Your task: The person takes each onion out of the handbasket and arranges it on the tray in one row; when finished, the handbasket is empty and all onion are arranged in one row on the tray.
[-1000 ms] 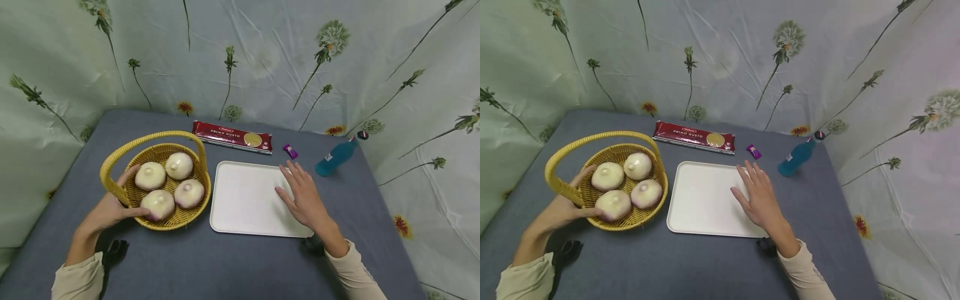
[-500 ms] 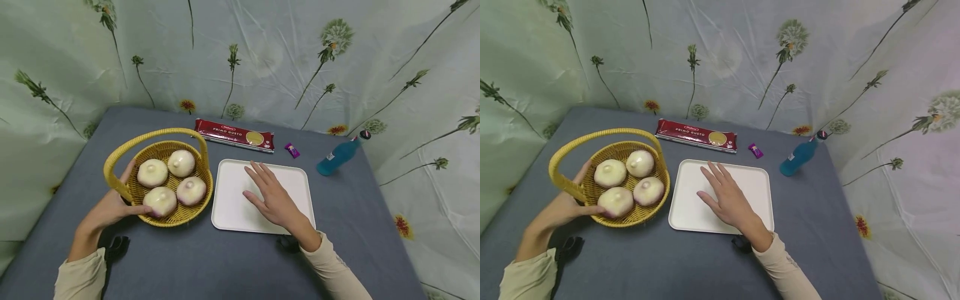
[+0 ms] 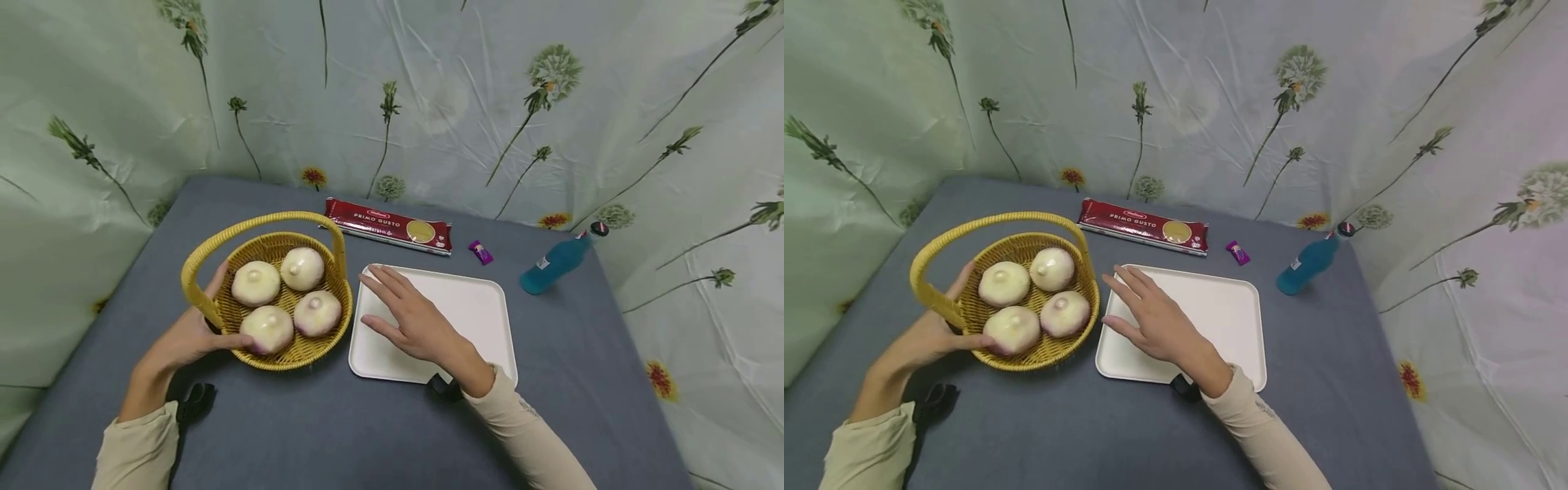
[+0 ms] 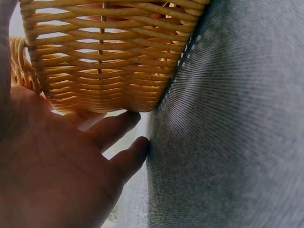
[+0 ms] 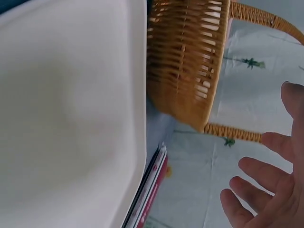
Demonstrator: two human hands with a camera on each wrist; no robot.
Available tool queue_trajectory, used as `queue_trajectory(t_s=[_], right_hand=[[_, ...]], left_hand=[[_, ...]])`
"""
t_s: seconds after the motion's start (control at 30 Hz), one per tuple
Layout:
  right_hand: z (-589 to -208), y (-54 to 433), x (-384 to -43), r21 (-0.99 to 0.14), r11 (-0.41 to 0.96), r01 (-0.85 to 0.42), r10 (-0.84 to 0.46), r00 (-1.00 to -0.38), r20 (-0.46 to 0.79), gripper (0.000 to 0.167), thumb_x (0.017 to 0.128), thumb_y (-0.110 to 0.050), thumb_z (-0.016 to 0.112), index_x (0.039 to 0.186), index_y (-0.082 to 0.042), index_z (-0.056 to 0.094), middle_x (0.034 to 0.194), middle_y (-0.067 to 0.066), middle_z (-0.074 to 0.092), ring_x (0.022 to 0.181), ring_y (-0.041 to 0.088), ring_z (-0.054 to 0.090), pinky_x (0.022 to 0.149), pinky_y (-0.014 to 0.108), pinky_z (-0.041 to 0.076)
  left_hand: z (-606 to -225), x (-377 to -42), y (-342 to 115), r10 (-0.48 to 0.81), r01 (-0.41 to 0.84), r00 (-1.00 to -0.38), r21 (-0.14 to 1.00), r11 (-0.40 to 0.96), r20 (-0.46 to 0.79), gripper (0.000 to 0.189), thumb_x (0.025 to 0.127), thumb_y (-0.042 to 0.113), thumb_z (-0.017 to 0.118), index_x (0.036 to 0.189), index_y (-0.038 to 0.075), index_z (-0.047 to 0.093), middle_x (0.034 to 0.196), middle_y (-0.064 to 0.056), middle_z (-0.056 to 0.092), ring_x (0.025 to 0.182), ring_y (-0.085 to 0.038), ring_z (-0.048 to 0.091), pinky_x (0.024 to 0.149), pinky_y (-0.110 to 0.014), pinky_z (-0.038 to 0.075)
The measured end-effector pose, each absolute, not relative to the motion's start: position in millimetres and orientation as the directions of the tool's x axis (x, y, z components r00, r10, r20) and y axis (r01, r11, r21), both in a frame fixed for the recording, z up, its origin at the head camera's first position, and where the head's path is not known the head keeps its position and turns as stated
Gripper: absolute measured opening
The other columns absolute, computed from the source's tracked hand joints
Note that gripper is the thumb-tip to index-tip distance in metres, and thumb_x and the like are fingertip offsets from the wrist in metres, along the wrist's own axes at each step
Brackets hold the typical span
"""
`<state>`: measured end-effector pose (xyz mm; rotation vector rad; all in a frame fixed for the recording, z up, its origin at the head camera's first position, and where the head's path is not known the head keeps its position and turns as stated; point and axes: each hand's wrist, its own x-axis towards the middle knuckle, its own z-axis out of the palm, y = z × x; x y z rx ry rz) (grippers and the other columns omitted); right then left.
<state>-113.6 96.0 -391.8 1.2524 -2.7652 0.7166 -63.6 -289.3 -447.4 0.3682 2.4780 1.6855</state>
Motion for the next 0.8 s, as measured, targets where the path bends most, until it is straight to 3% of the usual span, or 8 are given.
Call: queue_trajectory(t_s=[0.2, 0.37, 0.43, 0.6, 0.67, 0.8], right_hand=[[-394, 76, -116, -0.412, 0.508, -0.756, -0.752, -0.623, 0.215, 0.062, 0.102, -0.039, 0.058, 0.156, -0.017, 0.038, 0.162, 0.008, 0.034, 0.15, 0.026, 0.029, 0.117, 0.045, 0.032], [-397, 64, -119, -0.416, 0.459, -0.785, -0.774, -0.583, 0.248, 0.061, 0.1, -0.037, 0.061, 0.154, -0.015, 0.041, 0.159, 0.009, 0.038, 0.148, 0.021, 0.032, 0.116, 0.042, 0.034], [-398, 61, -121, -0.414, 0.453, -0.79, -0.776, -0.578, 0.253, 0.061, 0.1, -0.037, 0.062, 0.153, -0.015, 0.042, 0.158, 0.01, 0.04, 0.147, 0.021, 0.033, 0.115, 0.042, 0.035], [-399, 56, -123, -0.427, 0.455, -0.781, -0.774, -0.584, 0.245, 0.059, 0.1, -0.036, 0.062, 0.153, -0.017, 0.044, 0.156, 0.009, 0.043, 0.141, 0.022, 0.039, 0.111, 0.043, 0.039], [-400, 54, -123, -0.44, 0.446, -0.78, -0.778, -0.581, 0.242, 0.06, 0.099, -0.036, 0.063, 0.153, -0.017, 0.044, 0.155, 0.009, 0.044, 0.14, 0.022, 0.041, 0.11, 0.043, 0.04], [-402, 46, -125, -0.472, 0.419, -0.776, -0.79, -0.568, 0.232, 0.061, 0.098, -0.036, 0.064, 0.152, -0.015, 0.045, 0.154, 0.008, 0.046, 0.141, 0.021, 0.04, 0.112, 0.042, 0.038]], left_hand=[[-447, -64, -287, 0.265, 0.122, -0.964, 0.933, 0.339, 0.03, 0.133, 0.077, 0.001, 0.084, 0.159, 0.039, -0.013, 0.167, -0.02, 0.006, 0.144, -0.003, 0.018, 0.098, -0.001, 0.021], [-446, -65, -288, 0.265, 0.121, -0.964, 0.93, 0.346, 0.027, 0.133, 0.077, 0.001, 0.084, 0.158, 0.04, -0.013, 0.167, -0.02, 0.004, 0.149, -0.025, 0.014, 0.098, 0.0, 0.02], [-446, -65, -288, 0.264, 0.119, -0.964, 0.931, 0.346, 0.025, 0.133, 0.077, 0.001, 0.084, 0.158, 0.04, -0.013, 0.167, -0.02, 0.004, 0.149, -0.028, 0.013, 0.098, 0.0, 0.019], [-446, -65, -286, 0.267, 0.119, -0.963, 0.934, 0.336, 0.026, 0.132, 0.077, 0.0, 0.084, 0.159, 0.039, -0.012, 0.167, -0.02, 0.004, 0.148, -0.024, 0.014, 0.098, 0.0, 0.02], [-447, -65, -286, 0.266, 0.118, -0.964, 0.934, 0.338, 0.025, 0.132, 0.077, 0.0, 0.084, 0.159, 0.039, -0.012, 0.167, -0.019, 0.004, 0.148, -0.017, 0.015, 0.098, 0.0, 0.02], [-448, -63, -289, 0.255, 0.111, -0.967, 0.927, 0.358, 0.017, 0.133, 0.077, 0.002, 0.085, 0.158, 0.04, -0.013, 0.167, -0.019, 0.005, 0.148, -0.019, 0.015, 0.097, 0.0, 0.019]])
